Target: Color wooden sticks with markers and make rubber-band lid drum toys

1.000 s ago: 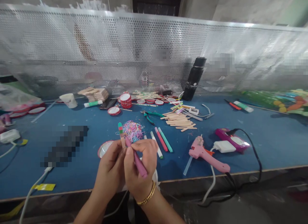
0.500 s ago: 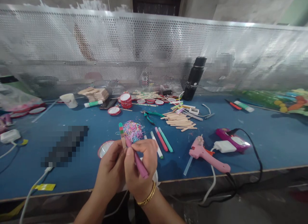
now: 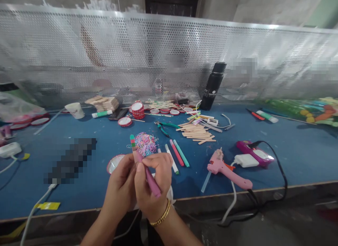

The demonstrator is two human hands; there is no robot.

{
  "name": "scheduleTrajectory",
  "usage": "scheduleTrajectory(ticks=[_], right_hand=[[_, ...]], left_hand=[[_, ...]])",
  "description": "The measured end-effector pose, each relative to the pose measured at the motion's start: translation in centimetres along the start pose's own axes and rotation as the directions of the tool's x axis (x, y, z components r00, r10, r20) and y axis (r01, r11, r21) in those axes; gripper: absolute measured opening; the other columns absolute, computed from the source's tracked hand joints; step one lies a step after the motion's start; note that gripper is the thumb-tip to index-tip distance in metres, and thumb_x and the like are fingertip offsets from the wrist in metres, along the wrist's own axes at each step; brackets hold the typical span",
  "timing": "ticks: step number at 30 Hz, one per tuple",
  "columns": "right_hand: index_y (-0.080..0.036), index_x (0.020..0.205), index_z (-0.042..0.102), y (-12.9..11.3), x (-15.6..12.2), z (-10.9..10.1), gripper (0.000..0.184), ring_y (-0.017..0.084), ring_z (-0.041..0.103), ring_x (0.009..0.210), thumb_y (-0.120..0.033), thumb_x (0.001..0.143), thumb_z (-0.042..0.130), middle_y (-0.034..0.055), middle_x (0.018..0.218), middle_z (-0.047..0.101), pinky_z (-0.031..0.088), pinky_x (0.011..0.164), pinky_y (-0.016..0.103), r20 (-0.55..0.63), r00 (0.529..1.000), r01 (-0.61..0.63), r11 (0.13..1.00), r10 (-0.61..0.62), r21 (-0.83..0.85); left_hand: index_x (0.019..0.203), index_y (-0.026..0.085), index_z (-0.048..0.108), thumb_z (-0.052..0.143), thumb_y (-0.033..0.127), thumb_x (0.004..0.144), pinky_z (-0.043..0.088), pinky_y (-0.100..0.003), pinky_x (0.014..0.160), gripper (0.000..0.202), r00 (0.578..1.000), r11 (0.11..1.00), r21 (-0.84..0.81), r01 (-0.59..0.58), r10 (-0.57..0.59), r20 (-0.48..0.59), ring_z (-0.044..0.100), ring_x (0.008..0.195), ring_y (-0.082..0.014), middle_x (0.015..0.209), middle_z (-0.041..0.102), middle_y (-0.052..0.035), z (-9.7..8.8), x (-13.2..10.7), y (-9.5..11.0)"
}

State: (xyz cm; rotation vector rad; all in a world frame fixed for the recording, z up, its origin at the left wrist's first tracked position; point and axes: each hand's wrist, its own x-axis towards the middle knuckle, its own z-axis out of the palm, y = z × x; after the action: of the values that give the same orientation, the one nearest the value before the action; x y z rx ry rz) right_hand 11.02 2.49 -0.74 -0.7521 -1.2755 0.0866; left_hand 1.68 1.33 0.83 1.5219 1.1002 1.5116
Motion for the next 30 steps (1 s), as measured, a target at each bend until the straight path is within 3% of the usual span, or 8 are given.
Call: scheduleTrajectory(ticks=[5, 11, 17, 24, 30], right_hand=[[-0.021, 0.098, 0.061, -0.11, 0.07, -0.06, 0.010, 0.017, 0.063, 0.086, -0.012, 0.094, 0.060, 0.0009, 0.091, 0.065, 0.053, 0.082, 0.039, 0.035, 0.999, 0.022, 1.000, -0.022, -0.002], [-0.022, 0.099, 0.060, 0.10, -0.14, 0.01, 0.010, 0.018, 0.064, 0.087, -0.013, 0.095, 0.060, 0.0014, 0.091, 0.065, 0.054, 0.081, 0.039, -0.023, 1.000, -0.016, 1.000, 0.016, 0.003], [-0.021, 0.097, 0.061, -0.02, 0.03, -0.07, 0.010, 0.018, 0.065, 0.086, -0.012, 0.094, 0.060, 0.0014, 0.091, 0.066, 0.054, 0.082, 0.039, 0.036, 0.999, 0.020, 1.000, -0.020, 0.008], [-0.021, 0.099, 0.061, 0.08, -0.09, -0.03, 0.010, 0.018, 0.064, 0.086, -0.012, 0.095, 0.060, 0.0014, 0.091, 0.065, 0.054, 0.081, 0.039, -0.013, 1.000, -0.004, 1.000, 0.004, -0.003], [-0.021, 0.098, 0.061, 0.05, -0.01, 0.01, 0.009, 0.018, 0.064, 0.088, -0.013, 0.094, 0.060, 0.0013, 0.092, 0.065, 0.054, 0.082, 0.040, 0.033, 0.999, 0.015, 1.000, -0.015, 0.004]], left_hand=[[0.093, 0.022, 0.064, 0.058, 0.031, 0.100, 0.048, -0.024, 0.071, 0.013, 1.000, 1.000, -0.006, 0.012, -0.012, 0.003, 0.054, 0.075, -0.0138, 0.083, 0.061, 0.0018, 0.11, 0.03, -0.02], [0.096, 0.022, 0.065, 0.055, 0.031, 0.102, 0.048, -0.024, 0.074, 0.015, 1.000, 0.999, 0.029, -0.015, 0.015, 0.005, 0.056, 0.078, -0.0140, 0.087, 0.064, 0.0004, 0.05, 0.12, -0.08], [0.092, 0.022, 0.063, 0.057, 0.031, 0.100, 0.047, -0.023, 0.070, 0.013, 1.000, 1.000, 0.006, 0.004, -0.004, 0.004, 0.052, 0.074, -0.0136, 0.081, 0.059, 0.0024, 0.08, -0.03, -0.12], [0.093, 0.022, 0.062, 0.055, 0.031, 0.101, 0.047, -0.024, 0.070, 0.014, 1.000, 0.999, 0.041, -0.009, 0.008, 0.009, 0.052, 0.075, -0.0140, 0.083, 0.060, 0.0015, 0.02, 0.02, 0.04], [0.087, 0.022, 0.060, 0.057, 0.030, 0.099, 0.046, -0.024, 0.067, 0.015, 1.000, 0.999, 0.032, -0.006, 0.006, -0.001, 0.050, 0.072, -0.0141, 0.078, 0.057, 0.0020, 0.08, 0.08, -0.03]])
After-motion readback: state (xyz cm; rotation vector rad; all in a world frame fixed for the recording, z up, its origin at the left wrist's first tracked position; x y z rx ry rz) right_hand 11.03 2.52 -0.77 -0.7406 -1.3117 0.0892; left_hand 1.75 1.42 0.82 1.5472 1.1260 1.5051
